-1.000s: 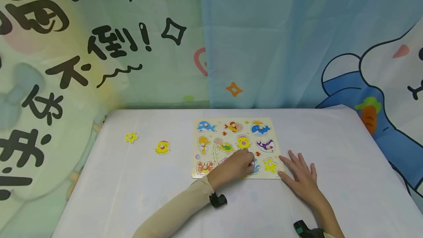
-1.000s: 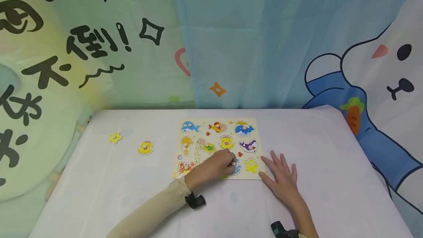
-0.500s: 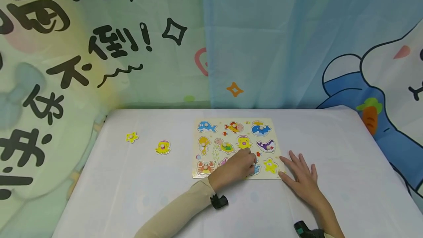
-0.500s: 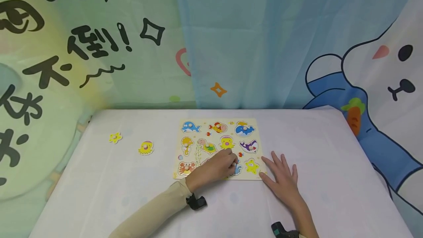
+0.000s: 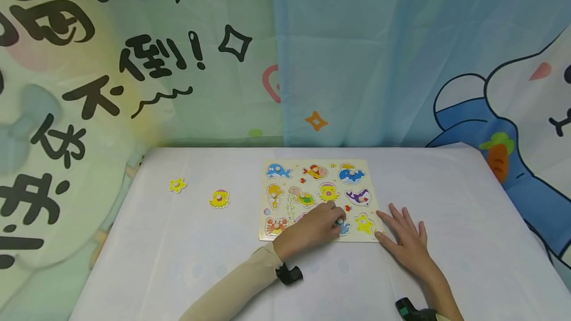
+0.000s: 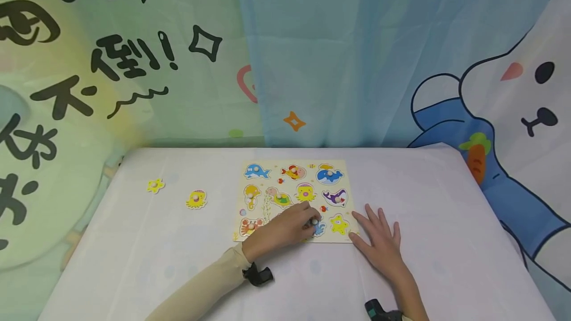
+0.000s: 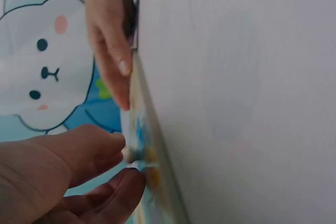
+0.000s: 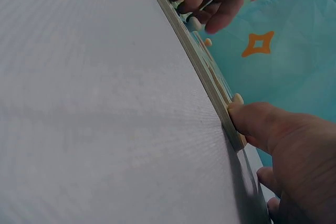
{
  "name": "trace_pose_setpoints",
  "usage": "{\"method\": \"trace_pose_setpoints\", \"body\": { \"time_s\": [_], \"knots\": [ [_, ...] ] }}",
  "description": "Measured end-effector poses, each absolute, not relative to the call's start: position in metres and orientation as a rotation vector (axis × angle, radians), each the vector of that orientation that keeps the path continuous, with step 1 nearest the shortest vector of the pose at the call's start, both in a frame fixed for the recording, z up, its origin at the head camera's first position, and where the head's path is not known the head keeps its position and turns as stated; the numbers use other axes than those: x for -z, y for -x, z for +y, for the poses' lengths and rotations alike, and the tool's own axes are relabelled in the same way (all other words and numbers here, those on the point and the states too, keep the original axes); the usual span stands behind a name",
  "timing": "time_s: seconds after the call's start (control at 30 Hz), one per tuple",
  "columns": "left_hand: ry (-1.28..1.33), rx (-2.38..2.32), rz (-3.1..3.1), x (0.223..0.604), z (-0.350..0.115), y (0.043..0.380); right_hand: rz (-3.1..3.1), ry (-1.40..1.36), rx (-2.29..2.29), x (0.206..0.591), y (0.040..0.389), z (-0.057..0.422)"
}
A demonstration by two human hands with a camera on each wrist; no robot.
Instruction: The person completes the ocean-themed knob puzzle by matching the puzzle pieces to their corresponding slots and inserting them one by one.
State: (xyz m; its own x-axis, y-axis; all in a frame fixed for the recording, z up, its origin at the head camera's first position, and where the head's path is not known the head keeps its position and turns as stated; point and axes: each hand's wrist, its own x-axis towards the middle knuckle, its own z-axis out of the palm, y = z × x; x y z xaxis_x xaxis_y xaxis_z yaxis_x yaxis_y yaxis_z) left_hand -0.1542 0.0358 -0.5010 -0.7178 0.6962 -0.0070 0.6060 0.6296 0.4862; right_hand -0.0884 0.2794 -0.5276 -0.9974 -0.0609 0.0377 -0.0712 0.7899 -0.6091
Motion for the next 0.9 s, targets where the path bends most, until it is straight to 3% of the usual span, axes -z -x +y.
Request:
{"method": "trace_pose_setpoints", "body": {
  "time_s": [0.33, 0.9],
  "knots": [
    [-0.933, -0.951, 2.716, 0.491, -0.030, 0.155, -2.961, -0.119, -1.010, 0.525, 0.093, 0.275],
    [-0.418, -0.998, 2.997, 0.482, -0.183, 0.166, -2.971, -0.091, -0.995, 0.527, 0.092, 0.276]
  ]
}}
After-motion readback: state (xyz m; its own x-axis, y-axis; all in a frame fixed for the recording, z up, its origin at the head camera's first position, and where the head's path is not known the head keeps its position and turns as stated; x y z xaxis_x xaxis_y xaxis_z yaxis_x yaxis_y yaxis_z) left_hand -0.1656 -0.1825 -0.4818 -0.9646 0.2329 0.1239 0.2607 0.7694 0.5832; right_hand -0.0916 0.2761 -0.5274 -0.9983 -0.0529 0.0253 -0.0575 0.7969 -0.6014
